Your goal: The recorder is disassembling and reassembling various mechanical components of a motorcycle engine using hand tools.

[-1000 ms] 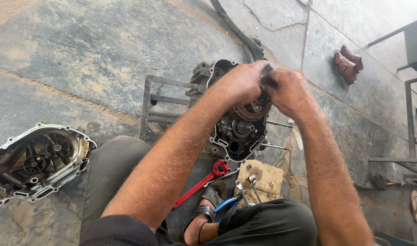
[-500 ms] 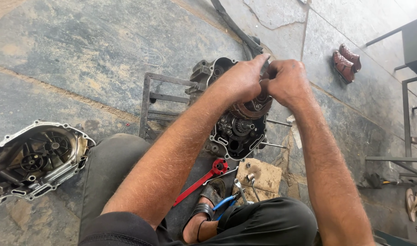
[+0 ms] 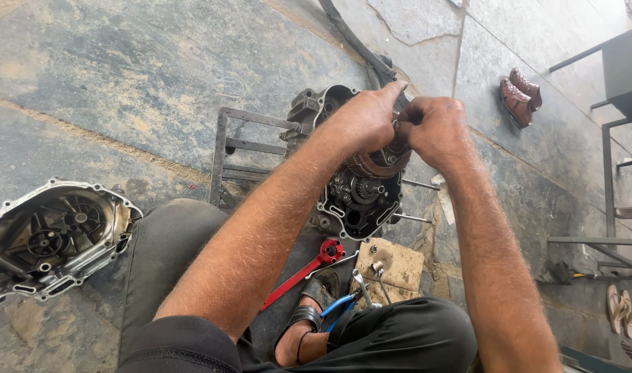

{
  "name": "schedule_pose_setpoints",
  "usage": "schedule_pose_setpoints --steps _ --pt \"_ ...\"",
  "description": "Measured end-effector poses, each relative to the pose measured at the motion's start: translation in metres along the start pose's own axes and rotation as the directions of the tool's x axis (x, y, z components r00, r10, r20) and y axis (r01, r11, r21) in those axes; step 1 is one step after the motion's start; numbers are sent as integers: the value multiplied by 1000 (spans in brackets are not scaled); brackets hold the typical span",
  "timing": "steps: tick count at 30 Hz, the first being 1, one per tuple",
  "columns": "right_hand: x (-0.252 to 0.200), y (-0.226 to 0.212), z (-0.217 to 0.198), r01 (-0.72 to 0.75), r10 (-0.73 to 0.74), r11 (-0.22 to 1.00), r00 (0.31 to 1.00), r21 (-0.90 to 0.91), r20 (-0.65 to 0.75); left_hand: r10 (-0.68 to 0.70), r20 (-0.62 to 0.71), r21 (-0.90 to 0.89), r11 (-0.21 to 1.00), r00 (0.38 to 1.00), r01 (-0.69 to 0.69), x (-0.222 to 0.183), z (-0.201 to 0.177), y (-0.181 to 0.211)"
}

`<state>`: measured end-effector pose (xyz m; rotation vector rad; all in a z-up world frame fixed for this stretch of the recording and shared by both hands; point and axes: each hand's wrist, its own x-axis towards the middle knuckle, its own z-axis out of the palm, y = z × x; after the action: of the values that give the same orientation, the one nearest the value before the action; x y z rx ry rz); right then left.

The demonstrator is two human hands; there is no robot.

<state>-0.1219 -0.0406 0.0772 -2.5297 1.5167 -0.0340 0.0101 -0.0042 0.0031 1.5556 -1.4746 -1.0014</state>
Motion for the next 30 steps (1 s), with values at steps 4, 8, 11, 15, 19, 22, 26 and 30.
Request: schedule_pose_setpoints --steps 4,8,11,15,19,22,26,30 --pt "0 2 -3 82 -82 997 997 -7 -14 5 7 -3 1000 1000 -5 -2 -4 3" --pt "4 1 -4 83 -83 996 996 -19 21 -33 -8 11 999 999 33 -7 -12 9" --pt "4 -1 -5 37 -35 999 998 -28 42 -31 -59 15 999 998 32 -8 -16 7" --pt "4 -10 -5 -121 122 992 991 -34 52 -6 -145 82 996 989 18 -2 -14 -3" --pt "7 -1 4 -99 98 992 995 -85 -5 -14 -142 129 991 990 32 -8 -17 2" --pt "7 12 14 -114 109 990 992 -82 -67 -28 -125 126 991 992 44 -13 -20 7" --pt "4 22 22 9 -10 1000 992 -7 -122 -42 -122 166 984 992 62 -11 -21 1" --pt "4 24 26 64 -65 998 978 -14 -197 8 -96 256 967 995 17 -11 -19 1"
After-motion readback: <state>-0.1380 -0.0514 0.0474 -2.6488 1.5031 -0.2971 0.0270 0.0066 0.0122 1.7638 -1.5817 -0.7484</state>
